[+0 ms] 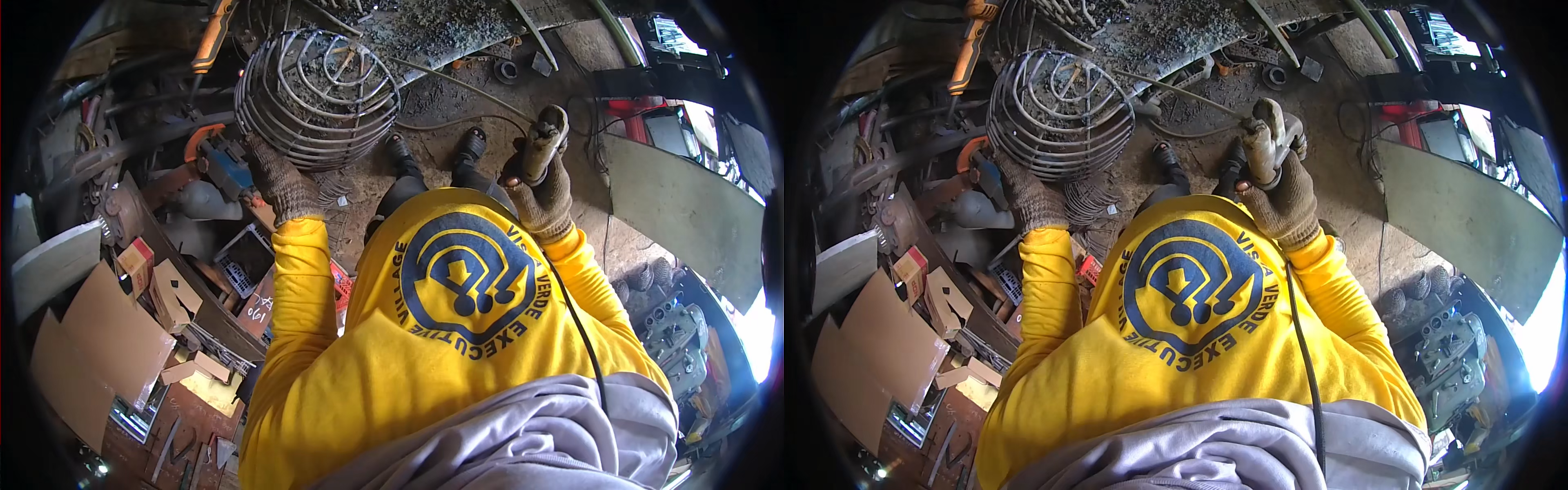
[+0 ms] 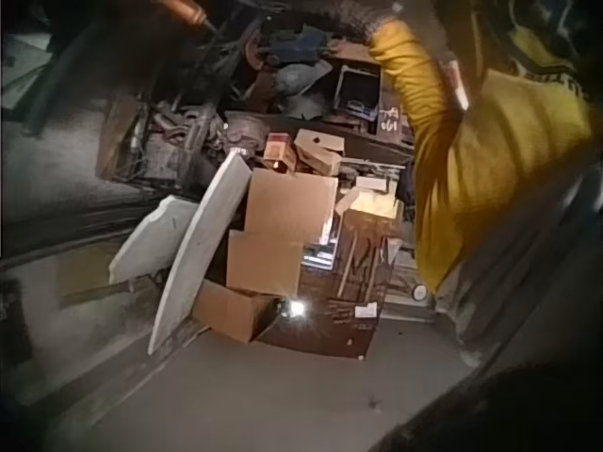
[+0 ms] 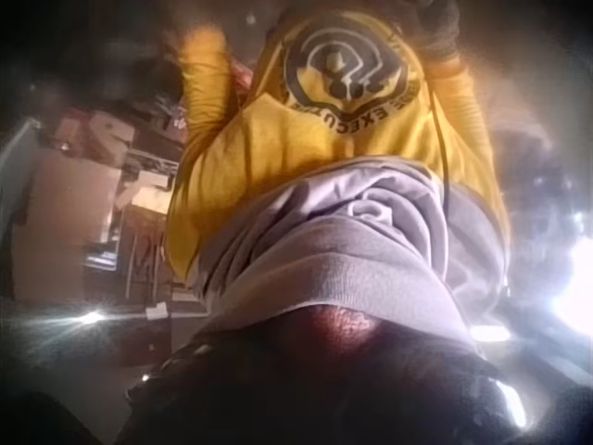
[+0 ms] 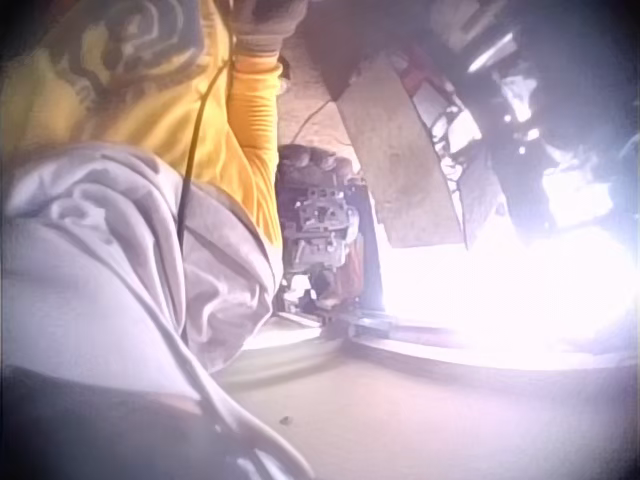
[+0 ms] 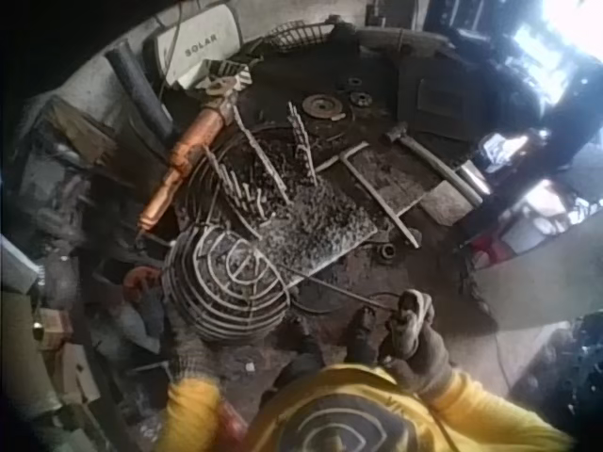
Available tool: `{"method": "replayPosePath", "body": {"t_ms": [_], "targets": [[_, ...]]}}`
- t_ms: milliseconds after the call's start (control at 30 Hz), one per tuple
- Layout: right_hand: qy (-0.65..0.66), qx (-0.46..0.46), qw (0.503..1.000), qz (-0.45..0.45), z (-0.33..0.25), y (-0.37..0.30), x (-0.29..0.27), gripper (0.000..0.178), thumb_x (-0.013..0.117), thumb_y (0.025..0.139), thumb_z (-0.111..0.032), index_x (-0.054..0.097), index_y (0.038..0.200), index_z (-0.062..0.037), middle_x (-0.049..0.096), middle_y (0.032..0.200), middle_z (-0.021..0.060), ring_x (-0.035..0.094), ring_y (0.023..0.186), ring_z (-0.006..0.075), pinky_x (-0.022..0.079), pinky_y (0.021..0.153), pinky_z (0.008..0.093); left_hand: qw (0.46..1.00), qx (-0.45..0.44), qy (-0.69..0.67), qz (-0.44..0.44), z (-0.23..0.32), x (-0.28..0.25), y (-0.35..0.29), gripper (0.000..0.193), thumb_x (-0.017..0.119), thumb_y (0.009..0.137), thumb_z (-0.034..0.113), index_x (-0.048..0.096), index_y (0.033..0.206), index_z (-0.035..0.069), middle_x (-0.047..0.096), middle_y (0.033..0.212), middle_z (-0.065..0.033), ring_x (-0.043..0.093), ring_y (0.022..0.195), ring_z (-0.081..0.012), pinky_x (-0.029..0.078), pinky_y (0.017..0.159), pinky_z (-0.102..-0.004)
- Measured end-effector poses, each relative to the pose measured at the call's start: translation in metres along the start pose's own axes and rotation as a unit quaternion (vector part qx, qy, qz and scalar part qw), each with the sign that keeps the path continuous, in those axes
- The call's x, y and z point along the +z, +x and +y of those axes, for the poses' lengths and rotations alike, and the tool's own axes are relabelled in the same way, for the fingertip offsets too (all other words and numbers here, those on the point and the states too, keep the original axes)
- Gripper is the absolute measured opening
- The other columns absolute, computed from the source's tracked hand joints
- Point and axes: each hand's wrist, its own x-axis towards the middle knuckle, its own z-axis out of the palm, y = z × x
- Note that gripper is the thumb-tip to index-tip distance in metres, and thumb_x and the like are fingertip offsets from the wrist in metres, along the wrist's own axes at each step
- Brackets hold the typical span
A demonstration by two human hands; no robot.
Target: The person welds metal rods together to construct a spherical cage structure using a welding electrode holder and a pair of pliers.
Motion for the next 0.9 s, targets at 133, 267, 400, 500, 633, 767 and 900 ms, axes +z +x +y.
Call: {"method": "replayPosePath", "body": {"t_ms": [133,267,400,500,633,767,900], "targets": [[0.012,0.010,1.000,0.011,-0.003,-0.002,0.008,0.060,0.079,0.078,-0.027,0.054,0.124,0.0026,0.068,0.106,0.0154,0.067,0.099,0.0253,0.048,0.087,0.0322,0.999,0.005,0.015,0.043,0.012,0.019,-0.018,0.065,0.050,0.096,0.049,0.036,0.147,0.011,0.038,0.150,-0.0116,0.044,0.131,-0.0310,0.037,0.107,-0.0482],[0.031,0.020,0.999,0.010,-0.008,0.001,0.012,0.060,0.078,0.078,-0.026,0.054,0.124,0.0025,0.068,0.106,0.0158,0.067,0.099,0.0266,0.049,0.087,0.0327,1.000,0.010,0.014,0.023,0.015,0.019,-0.023,0.064,0.049,0.096,0.050,0.038,0.145,0.010,0.038,0.150,-0.0119,0.044,0.130,-0.0322,0.039,0.106,-0.0492],[0.011,0.015,1.000,0.008,-0.006,0.001,0.011,0.060,0.078,0.078,-0.027,0.054,0.124,0.0023,0.068,0.106,0.0158,0.067,0.099,0.0282,0.049,0.087,0.0333,1.000,-0.008,0.007,0.024,0.013,0.018,-0.022,0.065,0.048,0.096,0.051,0.038,0.145,0.009,0.039,0.149,-0.0119,0.045,0.129,-0.0332,0.040,0.105,-0.0499],[0.001,0.014,1.000,0.004,-0.006,0.003,0.011,0.060,0.078,0.078,-0.028,0.054,0.124,0.0016,0.068,0.106,0.0162,0.067,0.100,0.0297,0.049,0.087,0.0340,0.999,-0.005,0.018,0.048,0.016,0.027,-0.028,0.064,0.047,0.097,0.051,0.039,0.143,0.007,0.042,0.146,-0.0120,0.048,0.127,-0.0320,0.041,0.104,-0.0490],[-0.007,0.017,1.000,-0.007,-0.008,0.006,0.011,0.060,0.078,0.078,-0.029,0.055,0.124,0.0008,0.068,0.106,0.0173,0.067,0.101,0.0325,0.049,0.087,0.0348,0.999,-0.007,0.027,-0.017,0.013,0.004,-0.010,0.059,0.044,0.099,0.048,0.042,0.142,0.007,0.044,0.145,-0.0122,0.049,0.126,-0.0303,0.042,0.104,-0.0470],[-0.025,0.011,1.000,-0.007,-0.009,0.008,0.008,0.059,0.079,0.077,-0.029,0.056,0.122,0.0007,0.068,0.105,0.0174,0.067,0.100,0.0345,0.049,0.087,0.0357,0.999,0.003,0.043,0.009,0.013,0.016,-0.018,0.058,0.044,0.099,0.047,0.043,0.141,0.007,0.045,0.144,-0.0123,0.050,0.125,-0.0299,0.043,0.103,-0.0465],[-0.002,0.011,1.000,-0.008,-0.009,0.010,0.009,0.058,0.079,0.076,-0.029,0.057,0.121,0.0006,0.068,0.104,0.0176,0.067,0.100,0.0349,0.049,0.087,0.0361,0.997,-0.001,0.047,0.059,0.015,0.018,-0.022,0.058,0.045,0.099,0.046,0.042,0.142,0.007,0.045,0.144,-0.0121,0.051,0.124,-0.0299,0.043,0.102,-0.0468]]}}
